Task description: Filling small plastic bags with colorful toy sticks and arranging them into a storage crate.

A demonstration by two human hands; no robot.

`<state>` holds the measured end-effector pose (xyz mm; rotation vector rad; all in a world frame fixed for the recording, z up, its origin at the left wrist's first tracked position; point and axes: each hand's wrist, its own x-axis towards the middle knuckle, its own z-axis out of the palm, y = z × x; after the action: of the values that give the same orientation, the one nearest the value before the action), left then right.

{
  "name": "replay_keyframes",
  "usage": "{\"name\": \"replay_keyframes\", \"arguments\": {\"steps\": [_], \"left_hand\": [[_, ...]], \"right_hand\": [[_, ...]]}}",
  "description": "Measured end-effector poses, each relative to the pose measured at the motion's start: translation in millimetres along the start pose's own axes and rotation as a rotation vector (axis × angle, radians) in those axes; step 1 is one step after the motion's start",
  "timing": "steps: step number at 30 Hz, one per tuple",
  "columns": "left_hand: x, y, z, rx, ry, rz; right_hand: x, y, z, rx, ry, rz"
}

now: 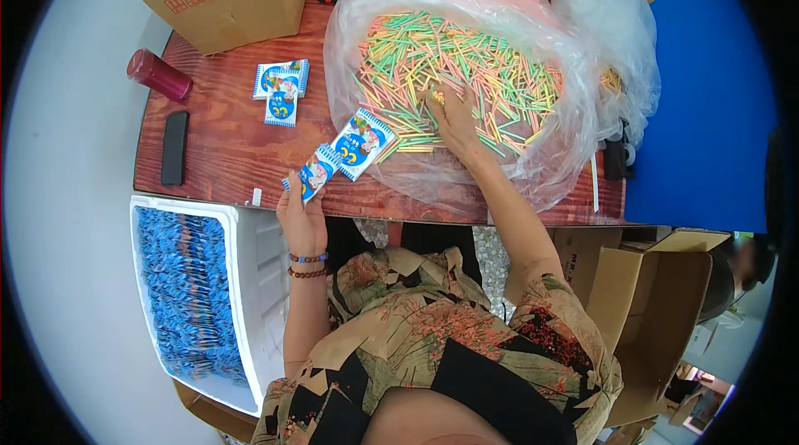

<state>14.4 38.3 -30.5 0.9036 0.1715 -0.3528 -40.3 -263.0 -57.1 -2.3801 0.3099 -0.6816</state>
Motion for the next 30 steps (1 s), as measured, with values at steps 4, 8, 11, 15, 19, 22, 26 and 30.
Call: {"name": "replay_keyframes", "arguments": {"steps": [4, 8, 11, 15, 19, 22, 26, 30], "left_hand": [[-2, -4, 8, -0.012, -0.003, -0.003], [-6, -4, 20, -0.033, -0.063, -0.037], [-9, -9, 35, -0.019, -0.031, -0.067], [-11, -7, 27, -0.008, -0.015, -0.053], [-12, -4, 19, -0.016, 0.022, -0.040], [-12, -5, 14, -0.005, 0.036, -0.038], [-12, -8, 19, -0.012, 0.041, -0.064], [-9, -7, 25, -0.088, -0.040, -0.084]], "right_hand": [[5, 0, -8, 0.227, 0.147, 0.026], [21, -10, -14, 0.332, -0.016, 0.221], [47, 12, -10, 0.073, 0.030, 0.185], [102, -11, -30, -0.462, -0.212, 0.057], [124, 9, -33, -0.766, -0.360, -0.218], [129, 11, -38, -0.764, -0.443, -0.229], [124, 13, -46, -0.680, -0.393, -0.090], [106, -12, -54, -0.049, -0.270, 0.190]]}}
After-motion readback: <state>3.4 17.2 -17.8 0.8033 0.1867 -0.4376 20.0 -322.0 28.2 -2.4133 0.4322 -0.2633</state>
